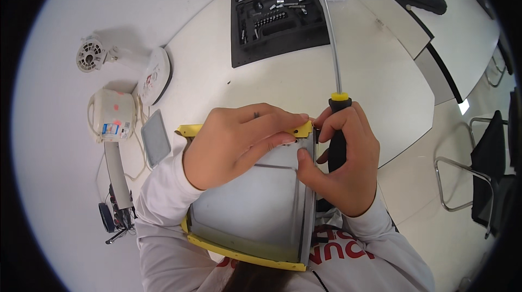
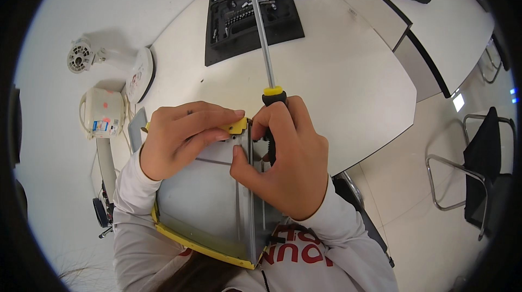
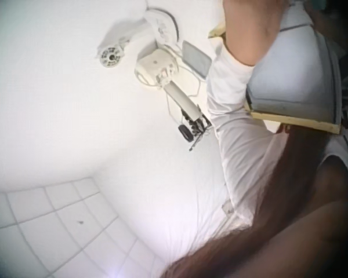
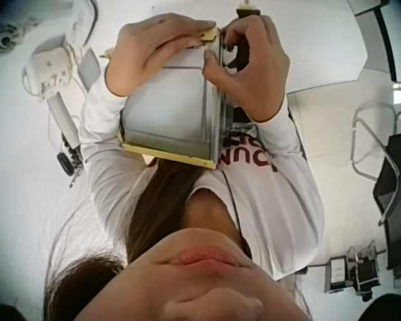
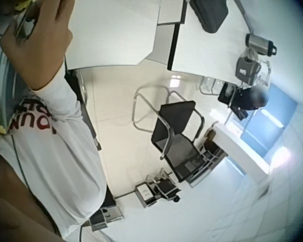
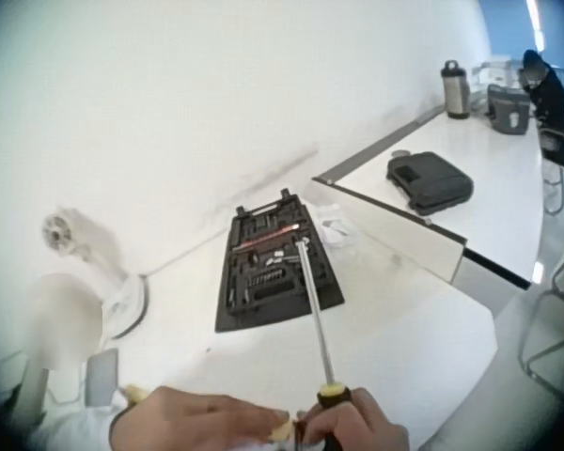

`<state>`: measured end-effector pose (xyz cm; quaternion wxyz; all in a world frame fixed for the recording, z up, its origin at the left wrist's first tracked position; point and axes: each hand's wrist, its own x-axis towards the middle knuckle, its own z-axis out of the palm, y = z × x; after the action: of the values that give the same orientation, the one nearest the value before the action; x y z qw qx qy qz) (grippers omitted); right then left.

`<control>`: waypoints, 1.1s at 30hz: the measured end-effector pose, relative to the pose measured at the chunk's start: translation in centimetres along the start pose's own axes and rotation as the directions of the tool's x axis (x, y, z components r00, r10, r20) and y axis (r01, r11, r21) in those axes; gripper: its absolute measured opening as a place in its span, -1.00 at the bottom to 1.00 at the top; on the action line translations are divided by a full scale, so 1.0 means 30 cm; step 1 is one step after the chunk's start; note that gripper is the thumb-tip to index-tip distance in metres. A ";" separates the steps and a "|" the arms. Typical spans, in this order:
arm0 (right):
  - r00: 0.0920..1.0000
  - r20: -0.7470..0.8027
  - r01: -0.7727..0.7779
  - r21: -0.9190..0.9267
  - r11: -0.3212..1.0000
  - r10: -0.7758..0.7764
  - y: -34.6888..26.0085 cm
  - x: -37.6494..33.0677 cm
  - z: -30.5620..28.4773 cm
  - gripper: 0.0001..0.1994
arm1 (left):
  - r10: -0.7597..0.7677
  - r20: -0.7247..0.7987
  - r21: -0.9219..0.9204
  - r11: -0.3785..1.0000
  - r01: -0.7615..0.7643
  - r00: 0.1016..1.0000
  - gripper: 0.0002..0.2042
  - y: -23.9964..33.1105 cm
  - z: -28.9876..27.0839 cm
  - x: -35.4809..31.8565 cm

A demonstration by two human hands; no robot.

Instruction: The person uses a screwdriver to tighten screws on a yellow and gray electronic device. They rotate the device to access different sides and continue securing the casing with screws.

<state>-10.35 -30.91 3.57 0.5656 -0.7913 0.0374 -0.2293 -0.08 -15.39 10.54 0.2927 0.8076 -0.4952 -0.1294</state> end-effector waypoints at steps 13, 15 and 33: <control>0.999 0.046 0.015 0.112 0.994 -0.020 0.016 0.016 -0.008 -0.69 | -0.004 0.013 -0.001 1.000 0.004 1.000 -0.70 0.001 -0.009 0.011; 0.999 0.046 0.014 0.131 0.991 -0.020 0.018 0.017 -0.008 -0.69 | -0.017 0.023 -0.033 0.999 0.018 1.000 -0.70 -0.006 -0.011 0.011; 0.991 0.059 0.104 0.194 0.975 -0.117 0.069 -0.007 0.003 -0.57 | 0.005 0.037 0.046 0.999 -0.007 0.999 -0.70 -0.023 -0.012 -0.004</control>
<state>-10.08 -31.51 1.60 0.6261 -0.7419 -0.0486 -0.2351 0.53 -14.94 10.40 0.2650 0.8102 -0.5058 -0.1321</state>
